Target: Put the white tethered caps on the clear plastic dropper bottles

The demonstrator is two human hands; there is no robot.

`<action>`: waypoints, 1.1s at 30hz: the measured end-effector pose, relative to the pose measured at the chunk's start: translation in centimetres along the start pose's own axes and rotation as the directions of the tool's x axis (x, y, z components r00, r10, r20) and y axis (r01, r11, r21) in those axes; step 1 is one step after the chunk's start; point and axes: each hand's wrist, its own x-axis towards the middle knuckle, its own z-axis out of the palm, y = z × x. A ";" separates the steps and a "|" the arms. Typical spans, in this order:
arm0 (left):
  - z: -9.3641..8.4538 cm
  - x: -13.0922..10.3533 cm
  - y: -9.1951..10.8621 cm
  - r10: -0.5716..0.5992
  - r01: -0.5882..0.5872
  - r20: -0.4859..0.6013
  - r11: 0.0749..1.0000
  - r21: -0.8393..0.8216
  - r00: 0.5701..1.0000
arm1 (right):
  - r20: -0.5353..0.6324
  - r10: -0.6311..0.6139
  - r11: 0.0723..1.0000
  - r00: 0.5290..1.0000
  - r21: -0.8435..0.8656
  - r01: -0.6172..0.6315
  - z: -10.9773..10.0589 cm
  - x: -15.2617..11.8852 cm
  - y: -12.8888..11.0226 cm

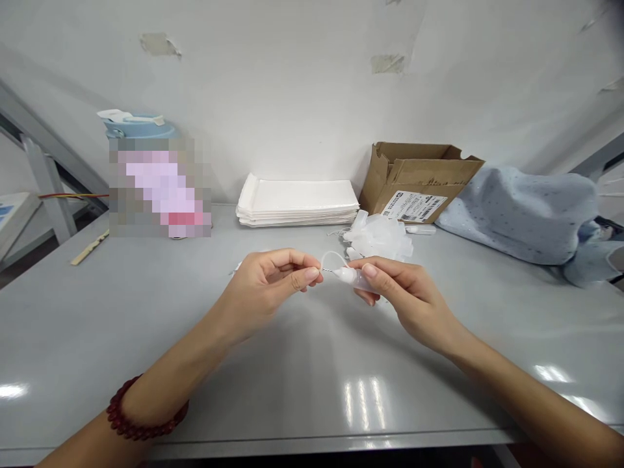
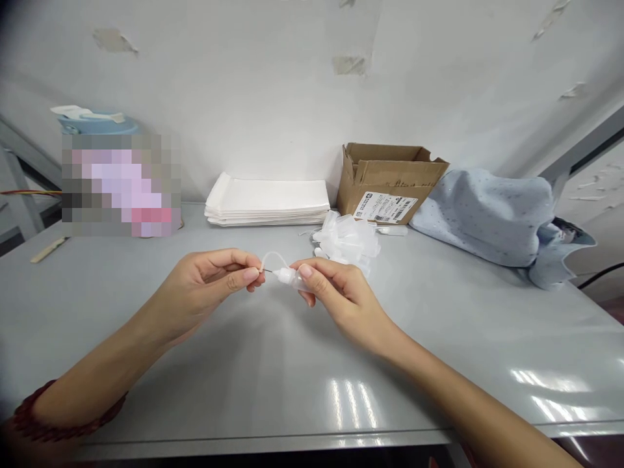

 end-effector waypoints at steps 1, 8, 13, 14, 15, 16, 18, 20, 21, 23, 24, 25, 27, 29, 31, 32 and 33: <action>0.0 0.0 0.0 0.002 -0.002 0.000 1.000 -0.002 1.000 | 0.003 0.001 1.000 1.000 -0.001 -0.001 0.0 0.0 0.0; 0.0 -0.1 -0.1 0.002 -0.002 -0.002 1.000 0.000 1.000 | -0.005 0.004 1.000 1.000 -0.017 -0.004 0.0 -0.1 0.0; 0.1 -0.2 0.2 0.029 -0.028 -0.013 0.998 0.060 0.999 | -0.012 -0.005 0.998 1.000 -0.060 0.005 0.0 -0.1 0.1; 0.2 -0.3 0.3 0.039 -0.037 -0.025 0.995 0.093 0.999 | -0.017 -0.009 0.998 1.000 -0.069 0.008 0.1 -0.1 0.1; 0.4 -0.3 0.4 0.056 -0.050 -0.040 0.990 0.134 0.998 | -0.024 -0.014 0.997 1.000 -0.076 0.012 0.1 -0.1 0.1; 0.5 -0.4 0.5 0.076 -0.065 -0.055 0.981 0.183 0.996 | -0.029 -0.015 0.996 0.999 -0.083 0.013 0.1 -0.2 0.1; 0.7 -0.5 0.6 0.125 -0.097 -0.084 0.955 0.281 0.989 | -0.034 -0.017 0.995 0.999 -0.095 0.014 0.2 -0.2 0.2; 1.0 -0.6 0.6 0.168 -0.122 -0.103 0.927 0.354 0.980 | -0.030 -0.022 0.994 0.999 -0.106 0.019 0.2 -0.2 0.2; 1.0 -0.6 0.6 0.185 -0.132 -0.109 0.917 0.377 0.977 | -0.028 -0.026 0.994 0.999 -0.109 0.023 0.2 -0.2 0.2; 1.2 -0.6 0.5 0.215 -0.155 -0.112 0.904 0.399 0.970 | -0.027 -0.038 0.993 0.999 -0.109 0.034 0.3 -0.2 0.2; 1.2 -0.6 0.4 0.230 -0.168 -0.110 0.899 0.404 0.967 | -0.029 -0.041 0.994 0.999 -0.106 0.037 0.3 -0.2 0.3; 1.3 -0.7 0.3 0.244 -0.181 -0.107 0.895 0.408 0.964 | -0.030 -0.041 0.994 0.999 -0.104 0.038 0.4 -0.2 0.3; 1.5 -0.7 0.0 0.268 -0.203 -0.105 0.888 0.414 0.958 | -0.026 -0.035 0.995 0.999 -0.098 0.032 0.5 -0.2 0.4; 1.8 -0.8 -0.3 0.285 -0.211 -0.121 0.883 0.419 0.951 | -0.023 -0.027 0.996 0.999 -0.083 0.025 0.6 -0.2 0.6; 2.2 -0.9 -0.5 0.301 -0.212 -0.150 0.878 0.429 0.942 | -0.019 -0.018 0.998 1.000 -0.067 0.016 0.7 -0.2 0.8; 2.4 -1.0 -0.6 0.311 -0.214 -0.166 0.876 0.433 0.936 | -0.015 -0.010 0.998 1.000 -0.061 0.009 0.7 -0.2 0.8; 2.5 -1.0 -0.7 0.314 -0.212 -0.178 0.876 0.433 0.932 | -0.008 0.001 0.998 1.000 -0.057 -0.001 0.7 -0.1 0.8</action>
